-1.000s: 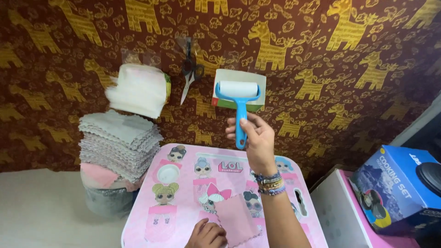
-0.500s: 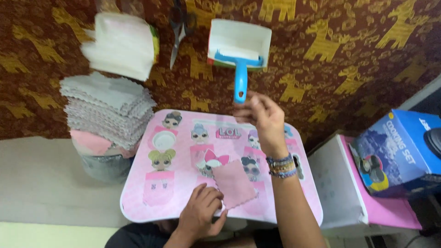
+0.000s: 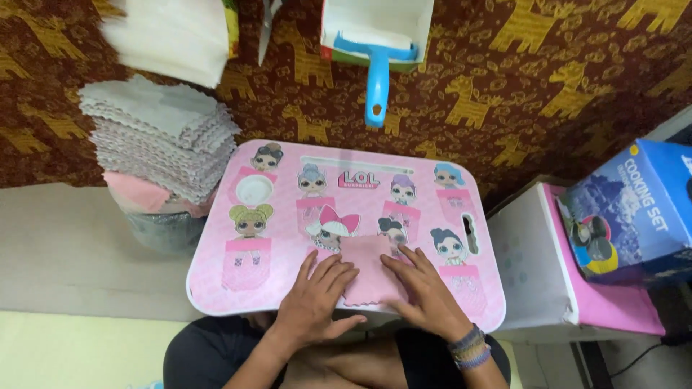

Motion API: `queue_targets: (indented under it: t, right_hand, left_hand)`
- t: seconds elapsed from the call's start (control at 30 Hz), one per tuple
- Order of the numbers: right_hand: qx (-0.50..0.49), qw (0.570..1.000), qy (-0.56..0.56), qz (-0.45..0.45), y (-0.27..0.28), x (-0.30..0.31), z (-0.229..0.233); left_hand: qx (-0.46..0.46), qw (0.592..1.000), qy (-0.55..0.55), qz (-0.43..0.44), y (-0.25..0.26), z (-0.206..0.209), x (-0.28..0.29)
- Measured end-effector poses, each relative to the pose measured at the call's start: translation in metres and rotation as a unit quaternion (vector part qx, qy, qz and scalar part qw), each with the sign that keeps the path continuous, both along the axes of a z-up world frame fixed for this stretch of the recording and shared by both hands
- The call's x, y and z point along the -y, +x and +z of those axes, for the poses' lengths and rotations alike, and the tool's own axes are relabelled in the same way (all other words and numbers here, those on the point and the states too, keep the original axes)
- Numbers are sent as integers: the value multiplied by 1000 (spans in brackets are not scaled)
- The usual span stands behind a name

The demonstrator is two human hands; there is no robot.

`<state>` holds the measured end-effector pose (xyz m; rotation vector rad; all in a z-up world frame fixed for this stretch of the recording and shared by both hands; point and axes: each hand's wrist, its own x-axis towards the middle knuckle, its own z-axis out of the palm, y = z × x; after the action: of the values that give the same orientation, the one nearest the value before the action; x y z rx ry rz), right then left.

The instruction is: Cleaning a small pink fabric square with a lint roller, folding it, and placing it into a small clear plastic bag.

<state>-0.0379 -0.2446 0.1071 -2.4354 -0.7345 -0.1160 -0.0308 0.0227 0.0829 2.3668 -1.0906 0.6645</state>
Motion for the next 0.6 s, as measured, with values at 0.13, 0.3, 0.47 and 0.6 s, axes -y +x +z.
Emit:
queue_targets:
  t: [0.13, 0.3, 0.47, 0.6]
  right_hand:
    - [37, 999, -32, 18, -22, 4, -9]
    - [125, 991, -21, 35, -31, 8, -29]
    - [126, 991, 30, 23, -28, 5, -29]
    - [98, 990, 105, -15, -23, 2, -26]
  left_hand:
    - [-23, 998, 27, -50, 2, -6, -9]
    - [-57, 995, 9, -81, 4, -9, -11]
    - [-97, 988, -90, -79, 6, -11, -10]
    - [-136, 979, -142, -60, 8, -10, -7]
